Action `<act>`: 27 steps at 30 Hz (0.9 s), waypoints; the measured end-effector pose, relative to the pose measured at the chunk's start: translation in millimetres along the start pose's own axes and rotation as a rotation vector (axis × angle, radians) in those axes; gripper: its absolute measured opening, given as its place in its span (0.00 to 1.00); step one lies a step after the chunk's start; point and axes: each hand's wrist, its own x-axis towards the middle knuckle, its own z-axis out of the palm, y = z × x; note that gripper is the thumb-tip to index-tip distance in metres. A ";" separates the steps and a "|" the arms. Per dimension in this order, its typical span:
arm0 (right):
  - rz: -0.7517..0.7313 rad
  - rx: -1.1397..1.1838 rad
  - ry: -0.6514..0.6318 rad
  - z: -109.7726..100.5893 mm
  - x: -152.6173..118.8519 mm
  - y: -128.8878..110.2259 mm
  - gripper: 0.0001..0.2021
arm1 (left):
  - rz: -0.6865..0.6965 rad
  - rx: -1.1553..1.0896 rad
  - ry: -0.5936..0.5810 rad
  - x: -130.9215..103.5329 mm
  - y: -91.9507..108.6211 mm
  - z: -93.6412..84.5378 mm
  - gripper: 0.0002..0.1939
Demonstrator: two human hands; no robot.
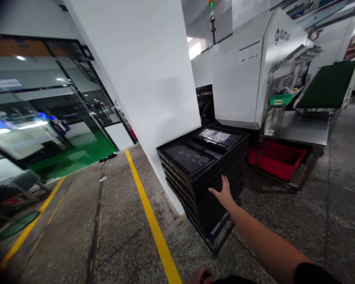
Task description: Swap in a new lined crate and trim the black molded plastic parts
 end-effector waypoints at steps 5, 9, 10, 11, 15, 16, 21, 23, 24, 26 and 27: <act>-0.041 -0.048 0.097 16.3 58.3 -2.9 0.68 | 0.168 -0.007 0.114 51.1 8.7 -26.4 0.10; -0.099 -0.070 0.131 22.4 71.7 -0.2 0.69 | 0.196 -0.062 0.187 67.0 19.5 -37.4 0.10; -0.112 -0.069 0.136 24.3 72.9 0.2 0.68 | 0.200 -0.078 0.211 71.4 24.5 -40.1 0.11; -0.124 -0.068 0.142 26.2 73.8 0.5 0.68 | 0.208 -0.094 0.238 75.7 30.9 -42.9 0.11; -0.194 -0.084 0.183 31.2 76.0 0.4 0.67 | 0.268 -0.166 0.339 85.8 73.2 -54.1 0.17; -0.204 -0.090 0.191 31.2 76.4 -0.7 0.67 | 0.290 -0.204 0.370 85.9 87.9 -56.4 0.18; -0.176 -0.056 0.144 24.0 82.9 -24.3 0.69 | 0.393 -0.478 0.494 78.6 162.2 -62.7 0.23; -0.185 -0.021 0.124 19.9 89.0 -42.3 0.69 | 0.410 -0.565 0.477 74.6 182.3 -63.5 0.22; -0.192 0.000 0.117 17.9 92.8 -51.8 0.69 | 0.421 -0.588 0.450 72.6 190.1 -64.0 0.23; -0.211 0.047 0.102 13.8 100.5 -68.9 0.66 | 0.456 -0.609 0.392 68.7 204.3 -66.5 0.25; -0.228 0.073 0.096 11.6 104.1 -75.8 0.63 | 0.477 -0.633 0.370 67.0 212.1 -68.7 0.27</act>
